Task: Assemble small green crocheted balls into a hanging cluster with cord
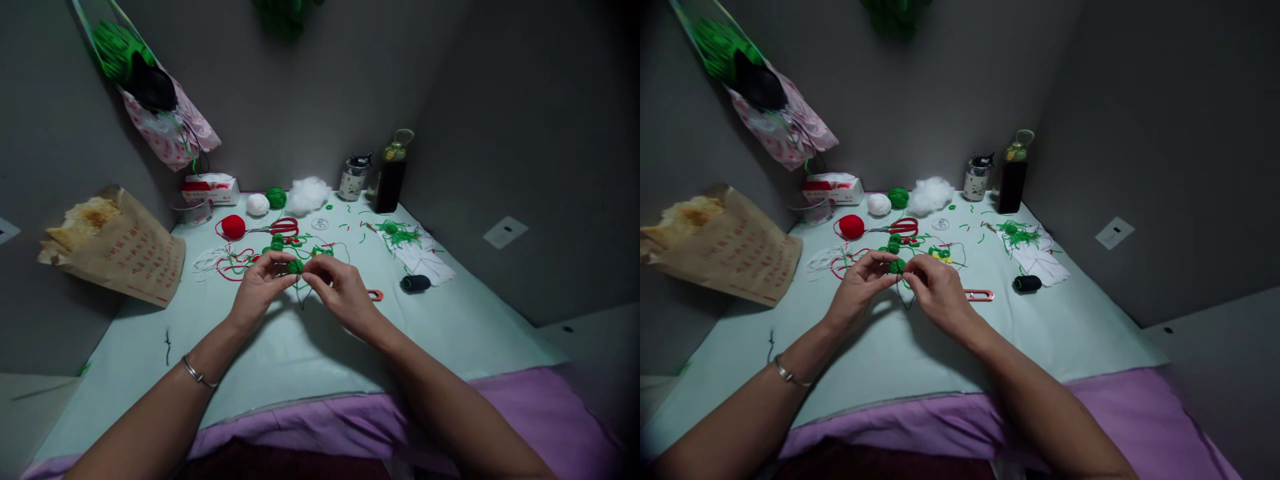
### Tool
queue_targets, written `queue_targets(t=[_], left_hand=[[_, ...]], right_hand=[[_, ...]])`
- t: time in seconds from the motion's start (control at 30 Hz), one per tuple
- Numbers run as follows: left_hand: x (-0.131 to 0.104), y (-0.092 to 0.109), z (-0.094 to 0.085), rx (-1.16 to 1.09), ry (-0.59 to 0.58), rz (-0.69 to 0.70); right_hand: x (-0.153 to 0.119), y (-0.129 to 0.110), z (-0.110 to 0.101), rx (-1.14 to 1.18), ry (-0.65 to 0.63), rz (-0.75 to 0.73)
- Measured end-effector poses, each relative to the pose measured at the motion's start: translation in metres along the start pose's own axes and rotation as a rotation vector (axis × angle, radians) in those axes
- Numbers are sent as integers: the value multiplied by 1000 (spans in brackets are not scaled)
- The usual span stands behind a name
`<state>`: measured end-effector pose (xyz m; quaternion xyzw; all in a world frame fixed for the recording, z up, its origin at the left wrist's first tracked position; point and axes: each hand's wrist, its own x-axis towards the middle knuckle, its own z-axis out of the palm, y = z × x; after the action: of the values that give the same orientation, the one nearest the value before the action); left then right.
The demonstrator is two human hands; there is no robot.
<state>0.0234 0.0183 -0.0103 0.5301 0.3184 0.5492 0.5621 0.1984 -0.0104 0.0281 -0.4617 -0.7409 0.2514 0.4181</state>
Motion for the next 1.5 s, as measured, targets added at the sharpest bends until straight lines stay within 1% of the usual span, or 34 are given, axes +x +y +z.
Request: queue_targets(t=[0.3,0.47,0.8,1.0,1.5], left_hand=[[-1,2,0,81,31,36],[0,2,-1,92,19,46],[2,3,-4,96,70,62],[2,1,-5,104,64,62],[3,3,-6,128,72,71]], right_hand=[[1,2,-1,-9,16,-6],[1,4,0,-5,13,-8],[-2,2,0,5,-10,-5],[-2,-1,-2,21,-13,23],[-3,0,-3,2,18,-23]])
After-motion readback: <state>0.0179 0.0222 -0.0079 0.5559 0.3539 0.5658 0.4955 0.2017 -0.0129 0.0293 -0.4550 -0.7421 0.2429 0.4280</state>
